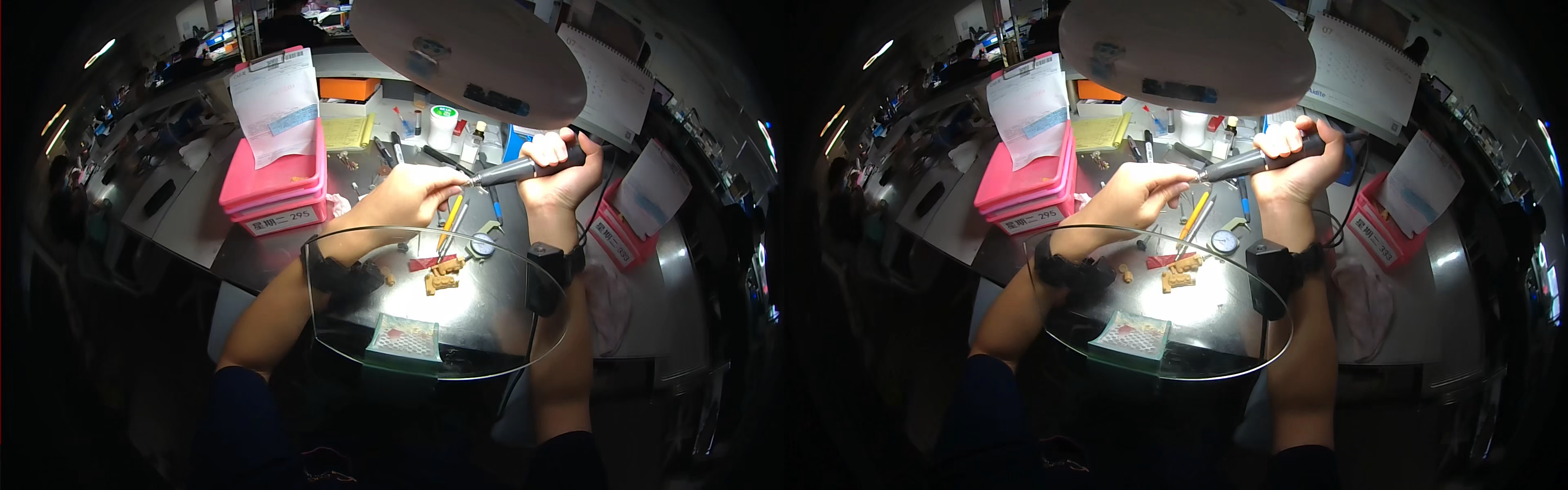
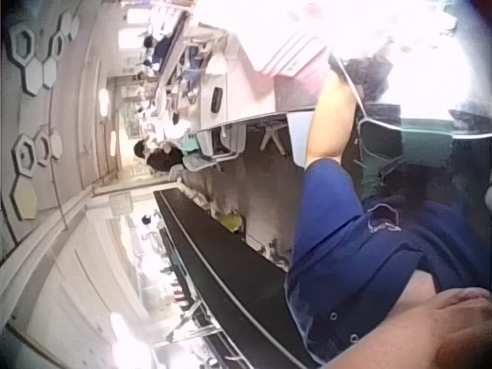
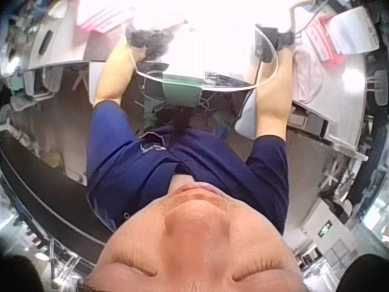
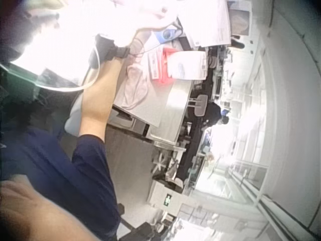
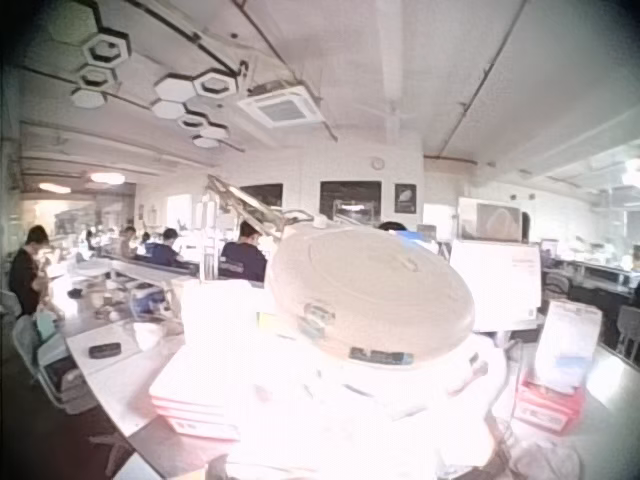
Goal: Deburring and polishing small yellow plastic components using a rotary tool at a workshop bench.
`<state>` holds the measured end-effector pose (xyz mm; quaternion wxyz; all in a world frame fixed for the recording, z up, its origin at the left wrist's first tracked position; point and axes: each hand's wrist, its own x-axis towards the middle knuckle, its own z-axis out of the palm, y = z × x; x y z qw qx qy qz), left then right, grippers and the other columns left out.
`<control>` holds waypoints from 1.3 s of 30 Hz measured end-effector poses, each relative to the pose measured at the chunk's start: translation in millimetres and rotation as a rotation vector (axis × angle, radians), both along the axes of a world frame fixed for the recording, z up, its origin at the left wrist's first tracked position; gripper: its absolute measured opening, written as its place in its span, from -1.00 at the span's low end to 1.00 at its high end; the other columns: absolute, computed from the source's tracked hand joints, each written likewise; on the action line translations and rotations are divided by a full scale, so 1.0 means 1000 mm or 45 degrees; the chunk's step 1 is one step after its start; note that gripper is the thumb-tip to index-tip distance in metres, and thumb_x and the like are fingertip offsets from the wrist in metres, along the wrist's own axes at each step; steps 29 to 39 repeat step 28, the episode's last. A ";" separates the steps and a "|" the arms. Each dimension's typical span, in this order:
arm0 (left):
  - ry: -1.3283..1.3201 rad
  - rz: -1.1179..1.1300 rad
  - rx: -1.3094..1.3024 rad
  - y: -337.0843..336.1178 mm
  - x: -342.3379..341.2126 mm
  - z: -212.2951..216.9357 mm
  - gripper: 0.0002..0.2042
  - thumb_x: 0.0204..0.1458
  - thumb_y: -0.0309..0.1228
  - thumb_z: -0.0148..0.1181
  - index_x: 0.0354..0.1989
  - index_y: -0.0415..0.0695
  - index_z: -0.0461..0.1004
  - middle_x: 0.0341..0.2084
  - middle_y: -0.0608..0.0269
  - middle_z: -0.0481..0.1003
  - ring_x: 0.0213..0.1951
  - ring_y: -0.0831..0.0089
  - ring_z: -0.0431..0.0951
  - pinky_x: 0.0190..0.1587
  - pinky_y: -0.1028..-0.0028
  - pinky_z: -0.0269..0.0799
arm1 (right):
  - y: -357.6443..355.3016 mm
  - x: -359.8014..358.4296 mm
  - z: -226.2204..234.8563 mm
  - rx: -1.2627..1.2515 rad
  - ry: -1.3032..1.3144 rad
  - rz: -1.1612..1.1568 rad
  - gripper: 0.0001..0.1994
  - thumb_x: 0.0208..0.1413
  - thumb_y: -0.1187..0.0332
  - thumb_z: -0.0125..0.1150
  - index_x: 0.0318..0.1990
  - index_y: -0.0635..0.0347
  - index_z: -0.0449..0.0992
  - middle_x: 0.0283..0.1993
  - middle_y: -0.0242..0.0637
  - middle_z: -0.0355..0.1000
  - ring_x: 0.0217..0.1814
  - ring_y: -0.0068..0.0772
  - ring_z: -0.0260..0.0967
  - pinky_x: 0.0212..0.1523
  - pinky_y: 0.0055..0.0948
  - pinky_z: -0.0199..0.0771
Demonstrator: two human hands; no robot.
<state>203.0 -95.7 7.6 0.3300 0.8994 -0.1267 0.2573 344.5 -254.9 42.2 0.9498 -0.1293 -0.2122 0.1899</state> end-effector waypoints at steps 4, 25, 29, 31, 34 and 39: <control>-0.241 -0.085 -0.017 0.003 0.007 -0.011 -0.76 0.09 -0.46 0.16 -0.07 -0.22 0.48 -0.57 0.13 0.51 -0.54 0.46 0.53 -0.41 0.51 0.44 | 0.009 -0.009 -0.003 -0.109 -0.042 -0.023 -0.76 -0.08 0.16 0.06 -0.57 0.05 0.23 -0.71 -0.52 0.03 -0.71 -0.59 -0.04 -0.64 -0.55 0.00; 0.445 -0.115 -0.156 -0.005 -0.029 0.025 -0.61 -0.04 -0.28 0.25 -0.09 -0.22 0.36 -0.29 0.11 0.48 -0.28 0.30 0.51 -0.15 0.37 0.42 | 0.027 -0.073 -0.048 -1.118 -1.046 0.129 -0.36 0.14 0.10 -0.02 0.30 0.29 0.11 0.24 -0.14 0.20 0.28 -0.31 0.14 0.28 -0.33 0.07; 0.474 -0.002 0.013 -0.002 -0.047 0.028 -0.55 -0.06 -0.19 0.31 -0.06 -0.16 0.38 -0.23 0.07 0.50 -0.15 0.22 0.55 -0.07 0.35 0.44 | 0.014 -0.061 -0.062 -1.064 -0.998 0.272 -0.25 0.11 -0.09 -0.01 0.38 0.07 0.01 0.34 -0.09 0.08 0.39 -0.13 0.02 0.34 -0.22 0.01; 0.474 -0.002 0.013 -0.002 -0.047 0.028 -0.55 -0.06 -0.19 0.31 -0.06 -0.16 0.38 -0.23 0.07 0.50 -0.15 0.22 0.55 -0.07 0.35 0.44 | 0.014 -0.061 -0.062 -1.064 -0.998 0.272 -0.25 0.11 -0.09 -0.01 0.38 0.07 0.01 0.34 -0.09 0.08 0.39 -0.13 0.02 0.34 -0.22 0.01; 0.474 -0.002 0.013 -0.002 -0.047 0.028 -0.55 -0.06 -0.19 0.31 -0.06 -0.16 0.38 -0.23 0.07 0.50 -0.15 0.22 0.55 -0.07 0.35 0.44 | 0.014 -0.061 -0.062 -1.064 -0.998 0.272 -0.25 0.11 -0.09 -0.01 0.38 0.07 0.01 0.34 -0.09 0.08 0.39 -0.13 0.02 0.34 -0.22 0.01; 0.474 -0.002 0.013 -0.002 -0.047 0.028 -0.55 -0.06 -0.19 0.31 -0.06 -0.16 0.38 -0.23 0.07 0.50 -0.15 0.22 0.55 -0.07 0.35 0.44 | 0.014 -0.061 -0.062 -1.064 -0.998 0.272 -0.25 0.11 -0.09 -0.01 0.38 0.07 0.01 0.34 -0.09 0.08 0.39 -0.13 0.02 0.34 -0.22 0.01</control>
